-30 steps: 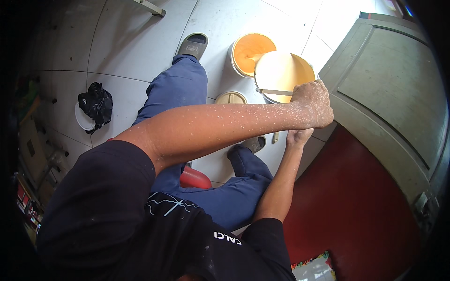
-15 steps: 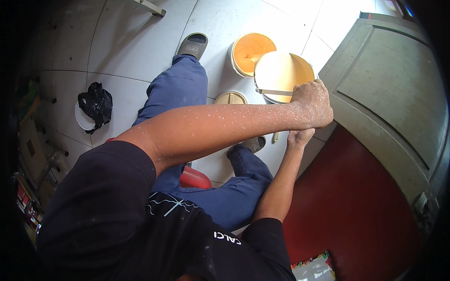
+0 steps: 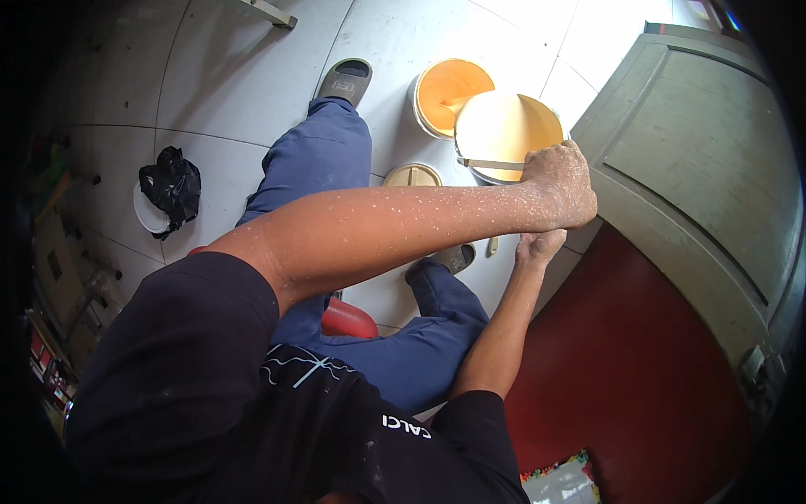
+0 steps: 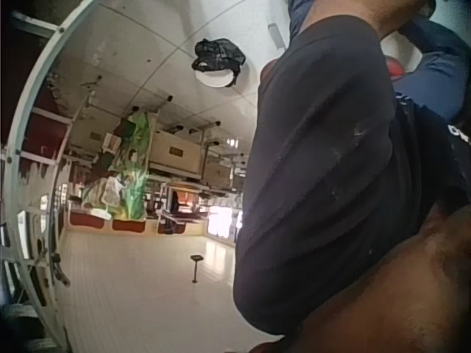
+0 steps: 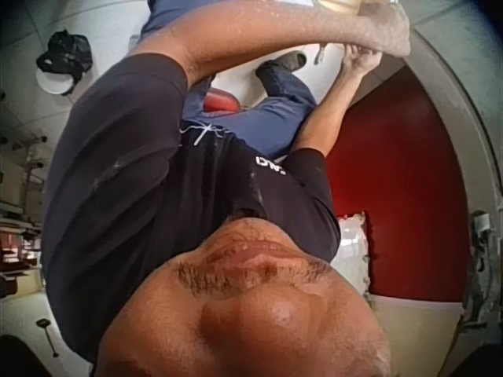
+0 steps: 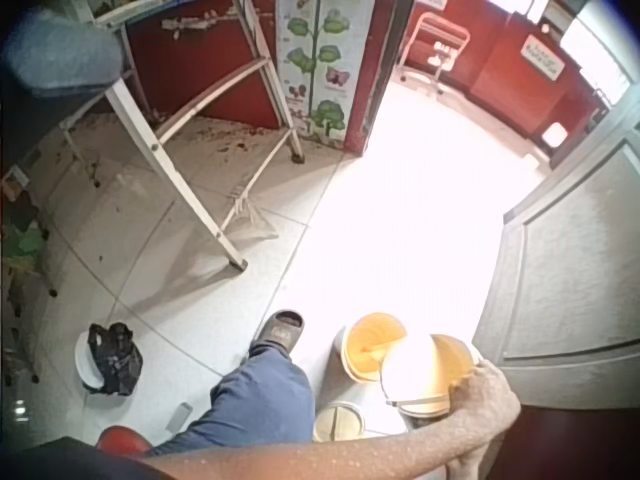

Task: Mixing yellow and white paint in buckets using a stick and a putty knife.

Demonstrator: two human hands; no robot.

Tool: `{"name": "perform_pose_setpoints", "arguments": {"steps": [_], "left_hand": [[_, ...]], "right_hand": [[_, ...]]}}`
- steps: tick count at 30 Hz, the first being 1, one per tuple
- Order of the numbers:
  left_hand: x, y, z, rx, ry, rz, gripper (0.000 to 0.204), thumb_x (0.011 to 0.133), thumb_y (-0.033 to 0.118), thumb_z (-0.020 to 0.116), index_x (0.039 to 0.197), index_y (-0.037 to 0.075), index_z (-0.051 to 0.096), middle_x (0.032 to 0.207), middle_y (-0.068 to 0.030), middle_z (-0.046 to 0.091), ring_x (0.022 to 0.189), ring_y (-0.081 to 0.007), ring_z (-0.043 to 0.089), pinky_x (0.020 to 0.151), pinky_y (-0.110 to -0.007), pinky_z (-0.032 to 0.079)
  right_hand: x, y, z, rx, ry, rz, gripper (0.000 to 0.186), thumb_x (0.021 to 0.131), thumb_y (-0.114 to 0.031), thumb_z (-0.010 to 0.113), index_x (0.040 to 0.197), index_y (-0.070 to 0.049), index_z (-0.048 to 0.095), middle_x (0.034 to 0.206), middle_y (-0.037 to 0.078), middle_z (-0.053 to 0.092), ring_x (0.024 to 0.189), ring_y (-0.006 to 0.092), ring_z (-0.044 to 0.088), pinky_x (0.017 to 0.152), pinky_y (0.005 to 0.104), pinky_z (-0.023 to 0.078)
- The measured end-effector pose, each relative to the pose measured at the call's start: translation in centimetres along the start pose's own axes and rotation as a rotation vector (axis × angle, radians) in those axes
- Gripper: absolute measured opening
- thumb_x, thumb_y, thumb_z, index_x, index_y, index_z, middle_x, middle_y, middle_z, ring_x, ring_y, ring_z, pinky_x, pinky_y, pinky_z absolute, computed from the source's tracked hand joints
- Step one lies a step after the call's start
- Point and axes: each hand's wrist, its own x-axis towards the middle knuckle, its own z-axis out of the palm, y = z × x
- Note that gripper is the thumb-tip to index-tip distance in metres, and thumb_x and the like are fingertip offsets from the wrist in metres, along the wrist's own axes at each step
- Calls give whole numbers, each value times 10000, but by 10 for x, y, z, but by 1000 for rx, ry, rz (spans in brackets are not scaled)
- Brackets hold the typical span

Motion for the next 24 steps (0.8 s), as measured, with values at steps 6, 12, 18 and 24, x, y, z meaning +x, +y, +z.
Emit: {"name": "perform_pose_setpoints", "arguments": {"steps": [6,12,18,24], "left_hand": [[2,-1,1,13,-4,-1,595,695,228,699,1142,-82,457,1089,-181,583,1022,-234,590,874,-318,414],[1,0,-1,-7,-21,-8,620,688,229,703,1154,-88,445,1085,-185,582,1025,-234,587,879,-315,410],[2,1,-5,3,-30,-14,622,691,232,701,1156,-89,440,1084,-187,582,1022,-235,588,879,-314,409],[3,1,1,-12,-20,-10,641,688,235,705,1166,-91,432,1090,-184,579,1026,-234,585,884,-313,404]], "right_hand": [[1,0,1,-56,47,6,399,920,-220,406,1263,-15,398,1200,162,520,1071,290,560,846,423,510],[3,-3,-4,37,42,8,416,856,-173,542,1219,5,442,1117,138,562,980,249,591,812,361,521],[5,-5,-3,-104,18,15,386,927,-247,398,1274,-78,404,1231,122,511,1088,269,554,850,406,499],[11,-1,-16,-90,4,10,393,922,-243,407,1278,-77,396,1222,129,513,1089,269,553,856,418,501]]}}
